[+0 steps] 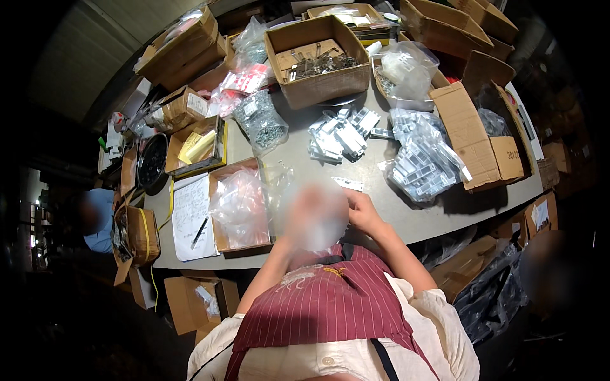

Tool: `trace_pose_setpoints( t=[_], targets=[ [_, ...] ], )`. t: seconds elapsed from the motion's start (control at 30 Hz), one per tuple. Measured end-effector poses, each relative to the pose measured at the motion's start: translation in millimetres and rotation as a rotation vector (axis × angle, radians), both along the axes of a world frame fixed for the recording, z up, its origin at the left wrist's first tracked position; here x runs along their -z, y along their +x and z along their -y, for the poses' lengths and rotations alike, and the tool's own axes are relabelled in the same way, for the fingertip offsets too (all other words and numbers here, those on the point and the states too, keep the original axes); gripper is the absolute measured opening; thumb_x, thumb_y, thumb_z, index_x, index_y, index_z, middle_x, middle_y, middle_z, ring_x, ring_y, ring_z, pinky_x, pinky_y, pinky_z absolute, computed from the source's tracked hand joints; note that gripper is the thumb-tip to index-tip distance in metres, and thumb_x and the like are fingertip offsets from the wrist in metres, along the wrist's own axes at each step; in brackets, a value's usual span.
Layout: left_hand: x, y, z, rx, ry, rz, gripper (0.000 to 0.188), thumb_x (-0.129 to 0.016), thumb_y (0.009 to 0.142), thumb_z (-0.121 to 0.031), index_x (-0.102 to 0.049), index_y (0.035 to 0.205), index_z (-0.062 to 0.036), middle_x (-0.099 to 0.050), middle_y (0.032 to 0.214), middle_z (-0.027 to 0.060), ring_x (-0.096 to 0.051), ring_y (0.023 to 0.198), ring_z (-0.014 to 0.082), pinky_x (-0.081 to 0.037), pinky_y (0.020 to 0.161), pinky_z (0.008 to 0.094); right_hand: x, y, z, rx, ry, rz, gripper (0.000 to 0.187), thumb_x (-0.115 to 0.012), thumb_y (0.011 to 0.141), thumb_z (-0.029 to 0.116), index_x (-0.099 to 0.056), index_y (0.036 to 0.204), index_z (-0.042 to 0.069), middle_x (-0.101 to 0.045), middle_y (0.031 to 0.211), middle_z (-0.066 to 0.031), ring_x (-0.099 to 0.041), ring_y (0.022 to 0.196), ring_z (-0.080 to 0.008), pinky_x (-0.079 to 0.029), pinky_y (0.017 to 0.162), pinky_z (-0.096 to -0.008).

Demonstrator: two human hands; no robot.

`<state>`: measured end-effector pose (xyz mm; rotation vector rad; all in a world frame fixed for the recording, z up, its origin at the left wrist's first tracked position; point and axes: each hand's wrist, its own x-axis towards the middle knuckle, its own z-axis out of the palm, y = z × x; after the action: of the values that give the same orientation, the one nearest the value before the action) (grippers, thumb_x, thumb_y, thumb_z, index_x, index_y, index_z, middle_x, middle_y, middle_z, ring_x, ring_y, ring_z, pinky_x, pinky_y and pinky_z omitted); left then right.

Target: The person repeatedly picks up small white rectangular components from a cluttered table and places them into clear plastic bags. The workspace is filled with cardboard boxes and loose hardware. The person handles the items one by one, organizing them into the packaging.

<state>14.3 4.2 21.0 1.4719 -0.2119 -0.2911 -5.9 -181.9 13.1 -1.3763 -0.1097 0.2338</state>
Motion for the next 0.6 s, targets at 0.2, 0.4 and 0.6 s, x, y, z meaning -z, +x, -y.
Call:
trace_pose_setpoints(
  t=[0.2, 0.4, 0.6],
  targets=[
    [4, -1, 0, -0.042, 0.066, 0.066, 0.019, -0.075, 0.087, -0.011, -0.06, 0.094, -0.0013, -0.053, 0.074, -0.0055, -0.041, 0.066, 0.0012, -0.034, 0.058, 0.018, 0, -7, -4, -0.002, 0.251, -0.252, 0.022, -0.067, 0.094, 0.025, -0.066, 0.102, 0.004, -0.06, 0.084, 0.0042, -0.052, 0.071, -0.0035, -0.039, 0.062, -0.0201],
    [7, -7, 5, -0.142, -0.089, 0.119, 0.016, -0.073, 0.088, -0.01, -0.06, 0.09, -0.0008, -0.059, 0.072, -0.0019, -0.045, 0.061, 0.0023, -0.035, 0.054, 0.02, -24, -7, -14, 0.072, 0.289, -0.331, 0.023, -0.067, 0.093, 0.027, -0.068, 0.098, 0.004, -0.06, 0.078, 0.0038, -0.052, 0.065, -0.0043, -0.039, 0.057, -0.0201],
    [-25, -14, 3, -0.186, 0.168, 0.446, 0.012, -0.072, 0.086, -0.006, -0.061, 0.085, -0.001, -0.061, 0.068, 0.0053, -0.053, 0.057, 0.0099, -0.042, 0.052, 0.0255, -31, -6, -17, 0.124, 0.262, -0.283, 0.025, -0.064, 0.095, 0.028, -0.067, 0.097, 0.004, -0.059, 0.074, 0.0024, -0.05, 0.059, -0.0052, -0.038, 0.052, -0.0207]
  ],
)
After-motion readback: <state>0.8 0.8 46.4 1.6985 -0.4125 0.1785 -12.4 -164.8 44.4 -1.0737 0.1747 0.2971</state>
